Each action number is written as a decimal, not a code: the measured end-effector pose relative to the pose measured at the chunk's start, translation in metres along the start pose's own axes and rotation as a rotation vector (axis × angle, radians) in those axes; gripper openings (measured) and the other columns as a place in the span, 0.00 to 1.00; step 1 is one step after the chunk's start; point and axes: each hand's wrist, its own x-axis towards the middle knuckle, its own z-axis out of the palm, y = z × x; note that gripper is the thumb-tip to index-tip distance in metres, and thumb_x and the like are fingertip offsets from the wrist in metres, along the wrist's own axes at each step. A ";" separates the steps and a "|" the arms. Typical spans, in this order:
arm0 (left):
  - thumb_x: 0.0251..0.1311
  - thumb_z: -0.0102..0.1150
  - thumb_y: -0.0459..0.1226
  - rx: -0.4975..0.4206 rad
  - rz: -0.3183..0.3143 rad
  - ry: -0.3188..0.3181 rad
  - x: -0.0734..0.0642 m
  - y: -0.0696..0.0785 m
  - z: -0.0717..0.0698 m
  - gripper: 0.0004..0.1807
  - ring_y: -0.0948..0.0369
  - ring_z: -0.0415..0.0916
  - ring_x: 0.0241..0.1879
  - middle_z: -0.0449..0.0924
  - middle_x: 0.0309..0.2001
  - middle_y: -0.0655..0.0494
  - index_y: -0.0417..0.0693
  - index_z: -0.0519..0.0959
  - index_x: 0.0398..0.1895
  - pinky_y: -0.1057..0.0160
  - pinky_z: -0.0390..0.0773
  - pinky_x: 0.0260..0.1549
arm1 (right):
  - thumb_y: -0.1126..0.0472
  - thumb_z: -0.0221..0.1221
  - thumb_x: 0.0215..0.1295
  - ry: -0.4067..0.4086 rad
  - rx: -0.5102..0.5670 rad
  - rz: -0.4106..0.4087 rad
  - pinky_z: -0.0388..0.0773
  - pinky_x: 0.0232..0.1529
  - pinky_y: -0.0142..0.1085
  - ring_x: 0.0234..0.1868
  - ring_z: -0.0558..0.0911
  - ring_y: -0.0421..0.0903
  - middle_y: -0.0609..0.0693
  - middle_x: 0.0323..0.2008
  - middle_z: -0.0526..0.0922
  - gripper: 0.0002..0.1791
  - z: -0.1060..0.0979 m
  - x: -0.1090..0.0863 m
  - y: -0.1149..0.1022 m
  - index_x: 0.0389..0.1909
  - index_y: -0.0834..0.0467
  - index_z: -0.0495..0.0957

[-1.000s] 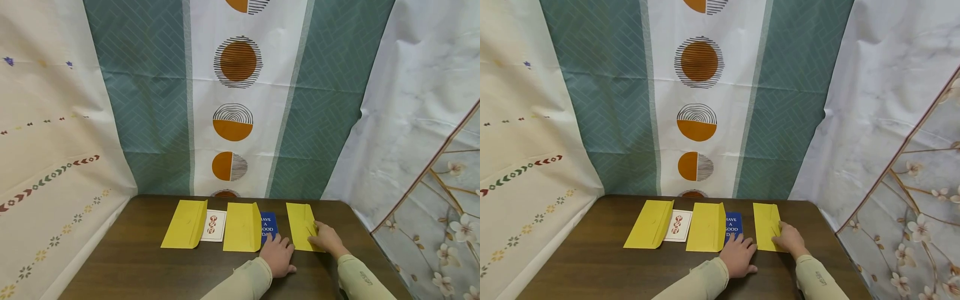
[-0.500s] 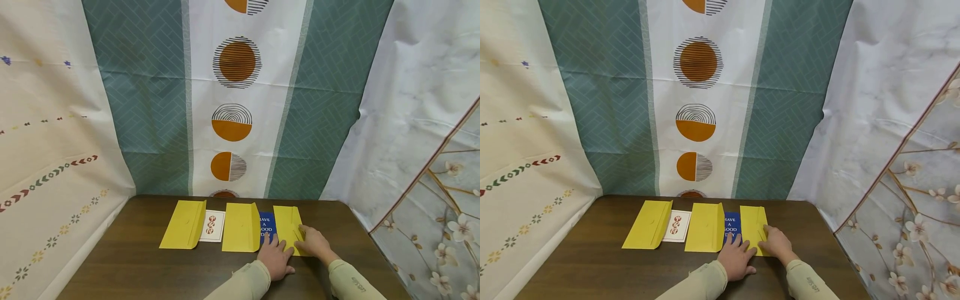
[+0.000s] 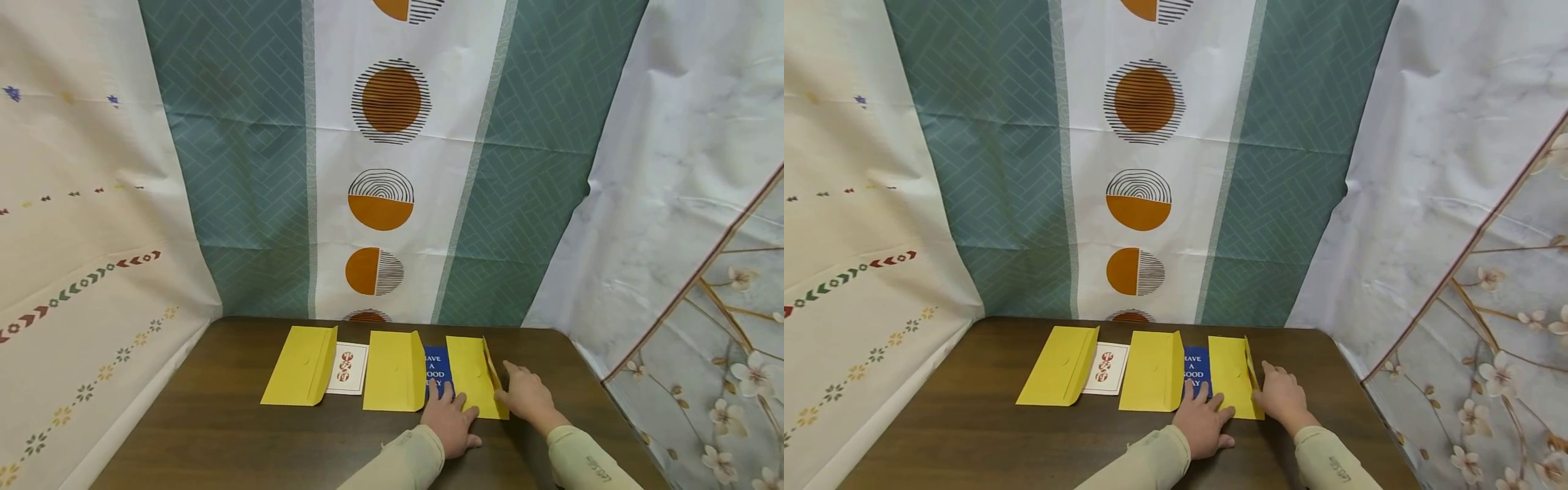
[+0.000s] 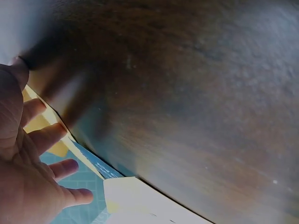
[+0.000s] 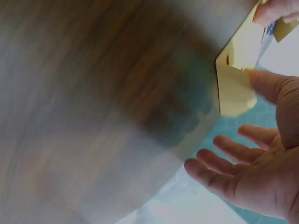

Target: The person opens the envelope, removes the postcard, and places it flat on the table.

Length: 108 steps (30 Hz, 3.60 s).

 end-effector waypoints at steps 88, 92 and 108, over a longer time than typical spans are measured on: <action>0.70 0.50 0.71 -0.100 -0.040 -0.053 -0.015 0.000 -0.029 0.30 0.53 0.68 0.78 0.74 0.73 0.68 0.82 0.74 0.72 0.39 0.65 0.76 | 0.46 0.54 0.84 -0.333 1.066 0.328 0.87 0.46 0.41 0.46 0.83 0.49 0.69 0.68 0.75 0.42 -0.009 0.021 0.009 0.81 0.72 0.54; 0.70 0.49 0.71 -0.085 -0.047 -0.046 -0.010 0.003 -0.016 0.30 0.53 0.68 0.78 0.73 0.74 0.68 0.83 0.73 0.73 0.38 0.65 0.76 | 0.49 0.52 0.85 -0.319 1.087 0.340 0.85 0.46 0.39 0.43 0.82 0.46 0.65 0.62 0.81 0.39 -0.005 0.021 0.010 0.80 0.73 0.54; 0.72 0.43 0.72 -0.091 -0.076 -0.060 -0.007 0.010 -0.001 0.32 0.56 0.65 0.80 0.65 0.80 0.73 0.88 0.66 0.77 0.39 0.63 0.77 | 0.66 0.61 0.77 -0.217 1.064 0.306 0.86 0.40 0.34 0.36 0.86 0.41 0.52 0.40 0.89 0.36 0.014 0.018 0.014 0.80 0.71 0.60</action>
